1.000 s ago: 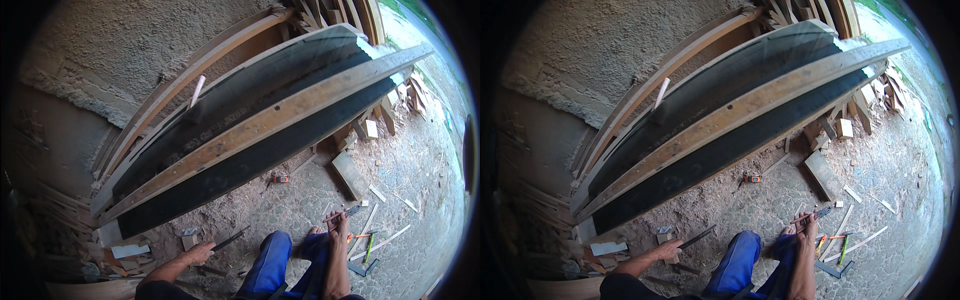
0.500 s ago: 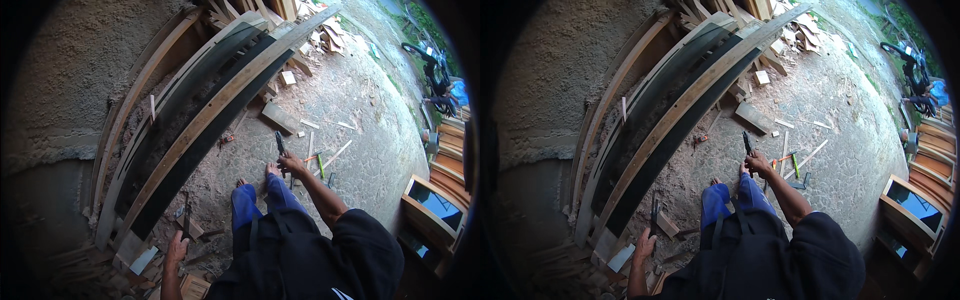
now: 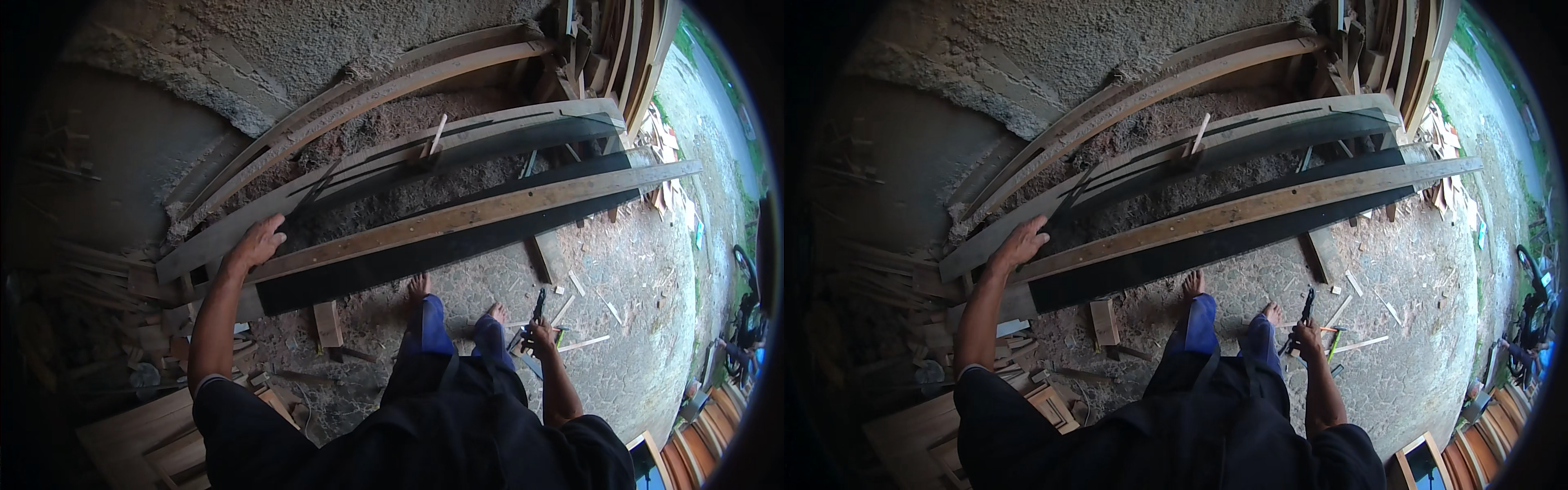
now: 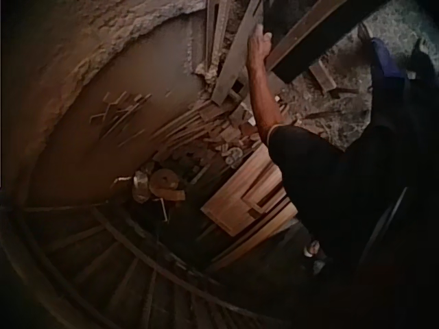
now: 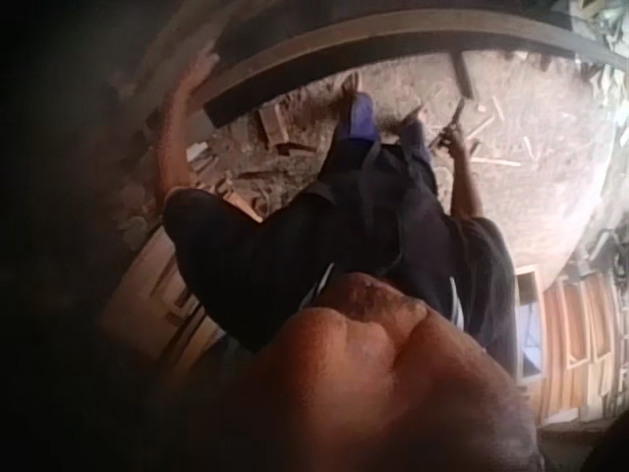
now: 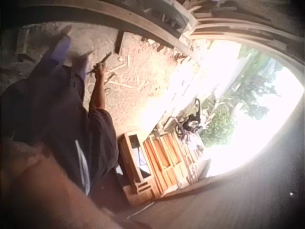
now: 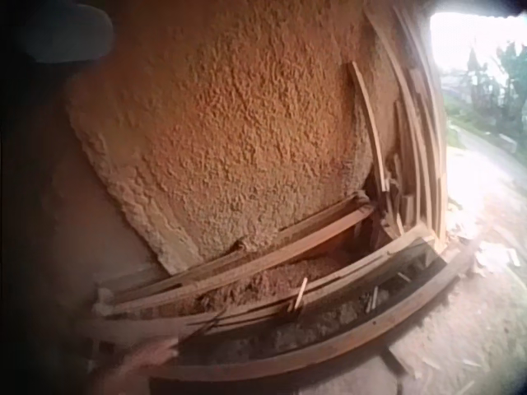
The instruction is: The person uses a chisel to carve and shape a curved wooden piece, then assembles a rectangular wooden frame on the floor. They hammer nails into the frame to secure the joints. The work takes place in a cluttered workshop with wood shavings and tools on the floor.
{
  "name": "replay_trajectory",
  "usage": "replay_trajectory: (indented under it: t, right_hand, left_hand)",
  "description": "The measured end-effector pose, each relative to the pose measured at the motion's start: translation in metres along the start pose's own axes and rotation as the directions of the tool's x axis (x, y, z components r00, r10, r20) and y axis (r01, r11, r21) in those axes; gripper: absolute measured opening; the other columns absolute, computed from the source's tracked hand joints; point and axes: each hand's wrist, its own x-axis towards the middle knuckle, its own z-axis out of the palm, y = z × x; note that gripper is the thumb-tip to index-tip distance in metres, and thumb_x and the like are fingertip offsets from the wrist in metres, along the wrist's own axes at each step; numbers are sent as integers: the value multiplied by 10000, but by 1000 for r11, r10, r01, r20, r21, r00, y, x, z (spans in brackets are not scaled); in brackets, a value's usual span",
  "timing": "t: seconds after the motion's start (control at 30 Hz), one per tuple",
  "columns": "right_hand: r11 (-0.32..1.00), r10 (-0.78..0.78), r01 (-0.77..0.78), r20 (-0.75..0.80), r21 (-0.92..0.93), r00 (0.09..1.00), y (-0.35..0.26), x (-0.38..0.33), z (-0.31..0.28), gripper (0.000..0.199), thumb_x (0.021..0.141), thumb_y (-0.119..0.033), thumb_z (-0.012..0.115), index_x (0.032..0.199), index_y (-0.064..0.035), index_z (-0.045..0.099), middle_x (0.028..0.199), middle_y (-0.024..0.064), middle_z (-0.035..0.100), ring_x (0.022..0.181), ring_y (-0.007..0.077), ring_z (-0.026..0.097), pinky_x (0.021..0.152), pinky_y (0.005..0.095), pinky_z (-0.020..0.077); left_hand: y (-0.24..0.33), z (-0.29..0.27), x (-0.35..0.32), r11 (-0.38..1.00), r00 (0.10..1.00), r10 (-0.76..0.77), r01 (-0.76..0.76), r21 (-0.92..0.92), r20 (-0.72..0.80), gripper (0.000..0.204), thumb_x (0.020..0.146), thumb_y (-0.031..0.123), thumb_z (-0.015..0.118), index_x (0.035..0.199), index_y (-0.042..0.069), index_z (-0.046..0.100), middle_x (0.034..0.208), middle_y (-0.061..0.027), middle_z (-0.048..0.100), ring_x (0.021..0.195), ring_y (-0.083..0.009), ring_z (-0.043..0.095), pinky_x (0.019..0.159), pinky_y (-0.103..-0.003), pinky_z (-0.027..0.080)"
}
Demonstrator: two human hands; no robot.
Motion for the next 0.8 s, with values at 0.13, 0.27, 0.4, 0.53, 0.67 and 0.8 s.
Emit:
replay_trajectory:
  t: [0.13,0.27,0.4,0.53,0.67,0.8]
  right_hand:
    - [1000,3,-3,-37,-2,999,16,-24,30,191,924,-241,604,1026,-148,472,879,47,554,767,205,603,596,402,518]
    - [997,61,-55,-101,58,993,29,-40,57,232,935,-274,620,1065,-160,466,891,52,554,768,209,599,583,393,509]
    - [989,68,-52,-113,139,991,36,-54,77,264,905,-270,636,1067,-170,453,974,59,558,832,232,629,627,402,523]
    - [988,92,-71,-148,137,985,33,-63,94,220,909,-277,631,1031,-181,475,959,55,557,825,223,627,622,387,522]
    - [982,108,-78,-178,172,978,21,-69,114,216,926,-217,604,1074,-156,459,929,63,544,756,217,615,566,374,505]
    - [980,98,-59,-201,190,975,6,-71,127,167,914,-142,571,1021,-155,444,851,60,546,705,203,605,530,371,494]
  left_hand:
    - [-29,-34,92,979,996,77,-65,192,-54,282,940,123,579,1187,-4,528,1201,-238,590,1157,-431,552,980,-491,465]
    - [-40,-28,160,934,983,178,-184,305,47,248,953,84,573,1175,0,503,1145,-207,574,1110,-398,568,946,-498,486]
    - [-50,7,199,941,978,144,-183,285,153,192,984,93,545,1164,28,520,1241,-171,546,1157,-381,550,950,-504,494]
    - [-60,34,217,933,969,174,-220,286,177,227,980,97,554,1200,51,518,1235,-174,556,1162,-381,551,959,-497,499]
    - [-62,48,214,948,973,195,-219,230,123,291,967,117,584,1247,79,513,1254,-165,571,1167,-382,559,952,-491,507]
    - [-60,48,204,952,970,221,-237,194,97,374,959,169,620,1305,101,495,1279,-159,575,1179,-385,560,947,-494,509]
